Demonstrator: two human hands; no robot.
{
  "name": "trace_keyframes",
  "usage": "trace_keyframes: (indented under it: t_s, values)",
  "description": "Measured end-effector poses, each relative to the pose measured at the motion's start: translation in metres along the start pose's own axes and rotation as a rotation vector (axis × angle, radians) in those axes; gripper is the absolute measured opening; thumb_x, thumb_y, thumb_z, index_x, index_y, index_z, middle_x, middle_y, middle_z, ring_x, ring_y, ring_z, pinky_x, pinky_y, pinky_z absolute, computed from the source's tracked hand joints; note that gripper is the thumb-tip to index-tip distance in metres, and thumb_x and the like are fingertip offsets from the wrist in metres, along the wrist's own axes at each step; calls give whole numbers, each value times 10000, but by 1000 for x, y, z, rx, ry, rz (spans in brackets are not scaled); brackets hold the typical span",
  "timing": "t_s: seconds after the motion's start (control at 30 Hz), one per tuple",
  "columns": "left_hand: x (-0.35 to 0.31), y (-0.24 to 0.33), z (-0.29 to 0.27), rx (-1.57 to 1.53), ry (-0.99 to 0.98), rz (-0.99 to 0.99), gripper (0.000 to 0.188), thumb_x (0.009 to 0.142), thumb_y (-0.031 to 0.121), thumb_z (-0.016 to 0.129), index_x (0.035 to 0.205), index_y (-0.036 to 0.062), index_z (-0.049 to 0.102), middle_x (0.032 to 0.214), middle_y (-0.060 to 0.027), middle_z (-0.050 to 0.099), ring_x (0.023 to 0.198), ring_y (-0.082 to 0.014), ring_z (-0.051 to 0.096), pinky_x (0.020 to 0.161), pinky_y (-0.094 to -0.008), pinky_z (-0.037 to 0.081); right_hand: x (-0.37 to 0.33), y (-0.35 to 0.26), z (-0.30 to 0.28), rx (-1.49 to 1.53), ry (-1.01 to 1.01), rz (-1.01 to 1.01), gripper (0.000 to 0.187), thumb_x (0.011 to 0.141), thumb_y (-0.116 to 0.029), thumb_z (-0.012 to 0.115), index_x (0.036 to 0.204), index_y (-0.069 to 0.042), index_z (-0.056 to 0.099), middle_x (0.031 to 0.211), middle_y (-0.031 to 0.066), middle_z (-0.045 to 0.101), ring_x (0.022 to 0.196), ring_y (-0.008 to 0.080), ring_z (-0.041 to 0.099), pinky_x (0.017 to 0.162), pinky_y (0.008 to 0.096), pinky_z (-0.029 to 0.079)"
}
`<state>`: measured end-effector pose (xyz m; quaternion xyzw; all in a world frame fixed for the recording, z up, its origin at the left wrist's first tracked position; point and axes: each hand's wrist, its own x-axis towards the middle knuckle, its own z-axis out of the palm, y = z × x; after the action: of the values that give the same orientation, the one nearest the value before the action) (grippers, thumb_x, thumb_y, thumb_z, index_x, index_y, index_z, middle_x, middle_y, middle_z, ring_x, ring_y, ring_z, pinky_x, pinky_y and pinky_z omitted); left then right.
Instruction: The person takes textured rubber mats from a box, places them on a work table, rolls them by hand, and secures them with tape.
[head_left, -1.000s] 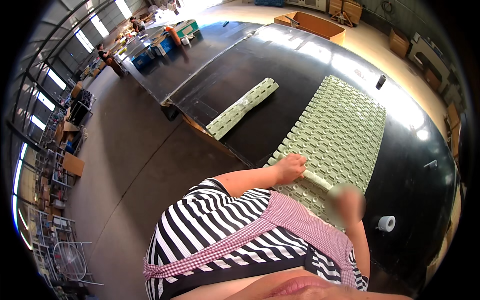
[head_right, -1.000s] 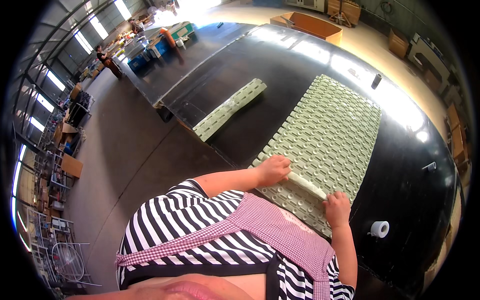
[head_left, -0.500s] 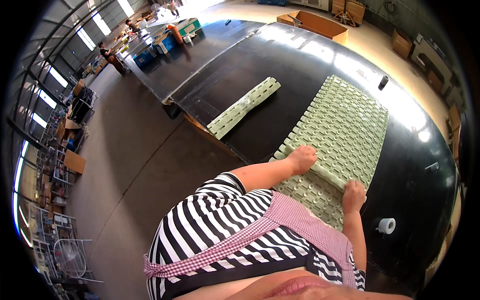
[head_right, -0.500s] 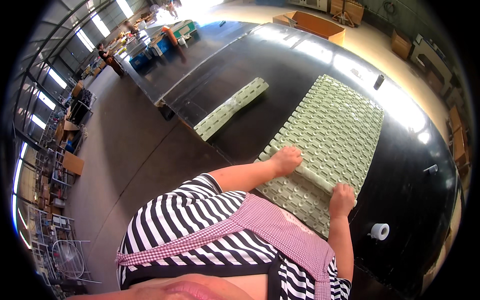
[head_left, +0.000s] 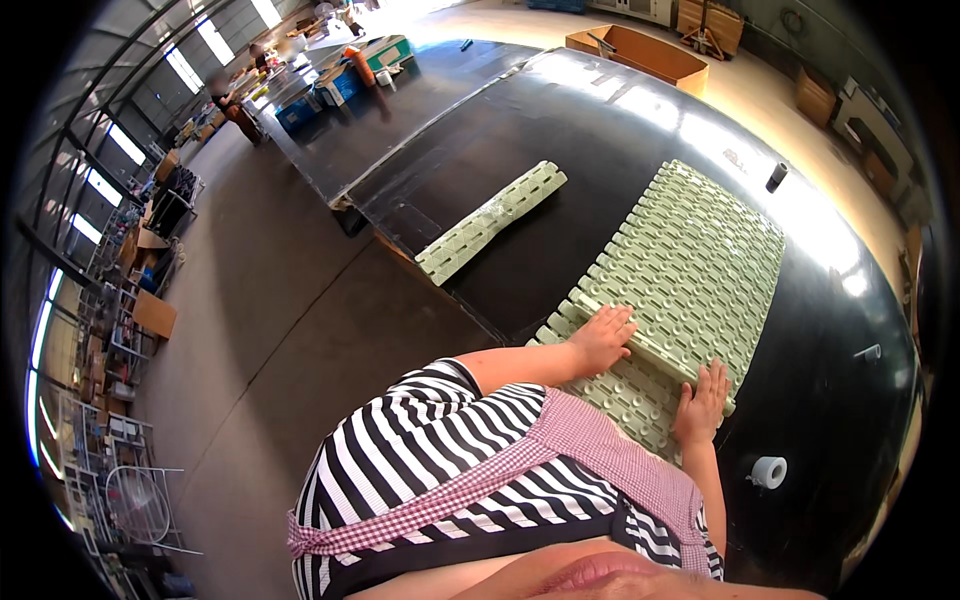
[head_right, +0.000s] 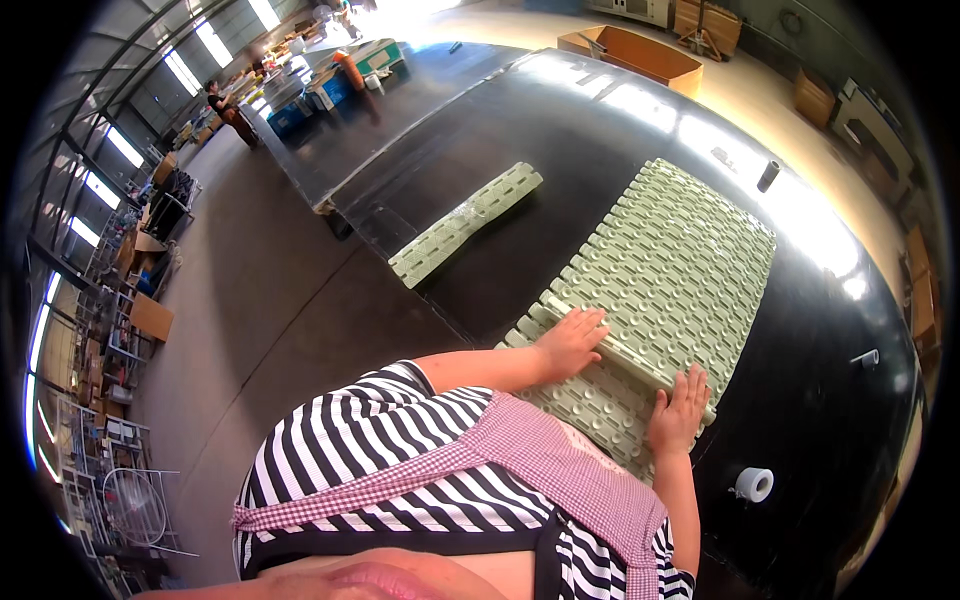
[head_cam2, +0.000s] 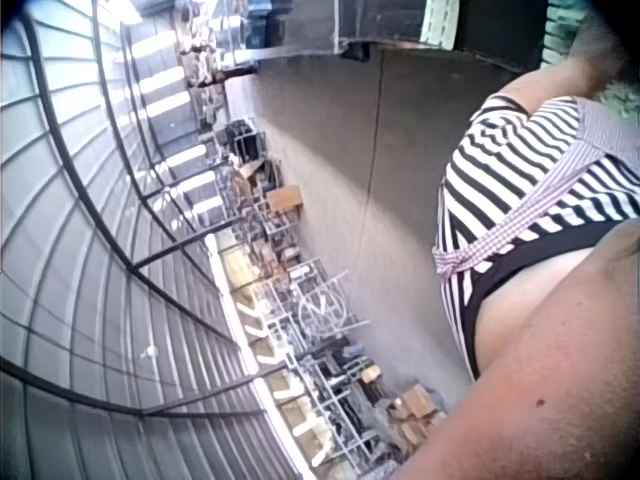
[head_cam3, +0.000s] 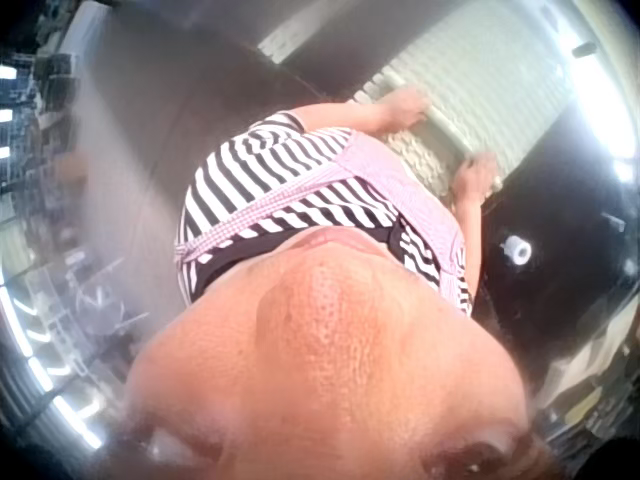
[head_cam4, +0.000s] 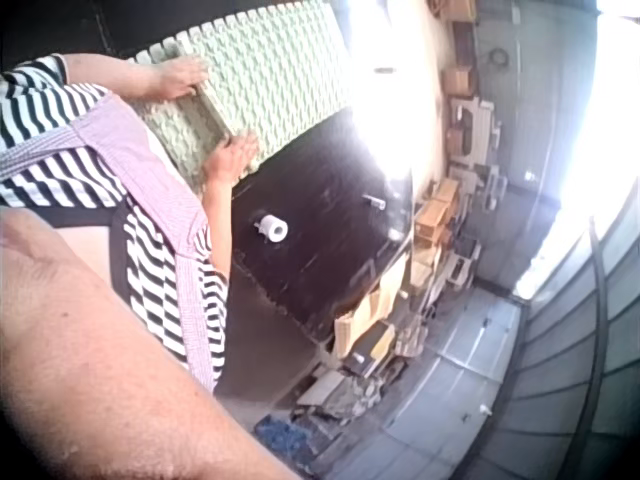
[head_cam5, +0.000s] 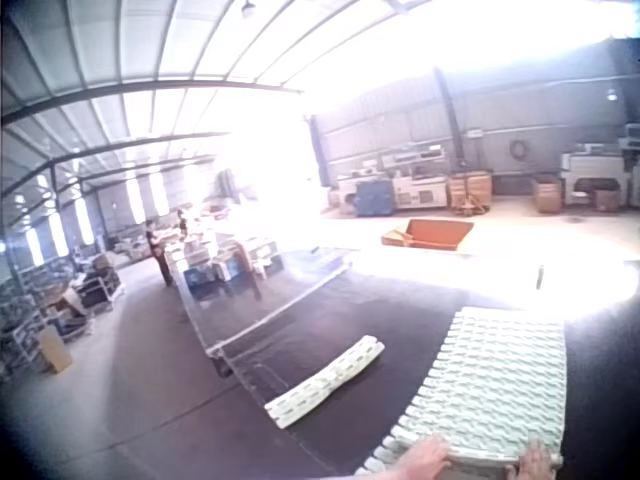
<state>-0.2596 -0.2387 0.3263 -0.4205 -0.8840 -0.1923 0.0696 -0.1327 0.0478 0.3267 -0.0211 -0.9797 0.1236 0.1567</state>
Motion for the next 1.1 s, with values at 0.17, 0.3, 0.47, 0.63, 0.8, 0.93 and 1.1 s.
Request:
trace_keyframes:
  t_s: [0.17,0.3,0.47,0.63,0.8,0.93,1.1]
  values:
    - [56,-5,-17,12,-210,-90,826,1004,521,505,1579,-14,252,1666,-241,169,1554,-399,127,1253,-540,109,54,20,1,-66,-176,104,630,1016,-350,516,1572,-105,349,1668,162,238,1544,355,192,1250,506,147]
    - [106,-15,-25,111,-455,-208,835,1017,605,382,1604,32,226,1696,-167,142,1575,-315,104,1253,-550,83,93,29,1,-60,-248,186,632,1032,-408,470,1580,-118,348,1653,203,256,1540,350,211,1248,470,169]
    - [116,-28,-19,115,-458,-214,786,1026,658,303,1630,163,218,1711,-120,86,1582,-287,52,1266,-503,23,107,31,-2,-37,-317,221,651,1039,-486,433,1592,-160,326,1674,162,216,1557,309,165,1270,441,124]
    - [117,-30,-15,88,-435,-219,762,1029,651,308,1627,184,239,1710,-123,88,1583,-293,30,1261,-516,19,110,29,-6,-23,-303,236,654,1021,-453,472,1581,-139,348,1663,186,233,1550,327,181,1264,448,141]
    - [126,-27,-19,24,-472,-245,771,986,643,396,1614,209,289,1702,-161,110,1575,-349,74,1245,-581,32,113,43,12,16,-229,185,646,985,-373,551,1549,-92,406,1629,233,292,1515,373,268,1240,468,192]
    - [124,-29,-23,-27,-453,-254,805,976,677,394,1625,221,258,1709,-163,44,1580,-342,-2,1246,-570,-7,114,45,11,-42,-242,182,633,996,-360,558,1567,-148,384,1645,208,270,1525,361,250,1234,483,207]
    - [125,-25,-31,-43,-465,-287,798,990,679,387,1633,234,230,1710,-163,16,1579,-343,-25,1246,-568,-20,122,43,9,-11,-287,207,638,995,-362,568,1572,-164,381,1656,193,255,1536,348,231,1240,478,195]
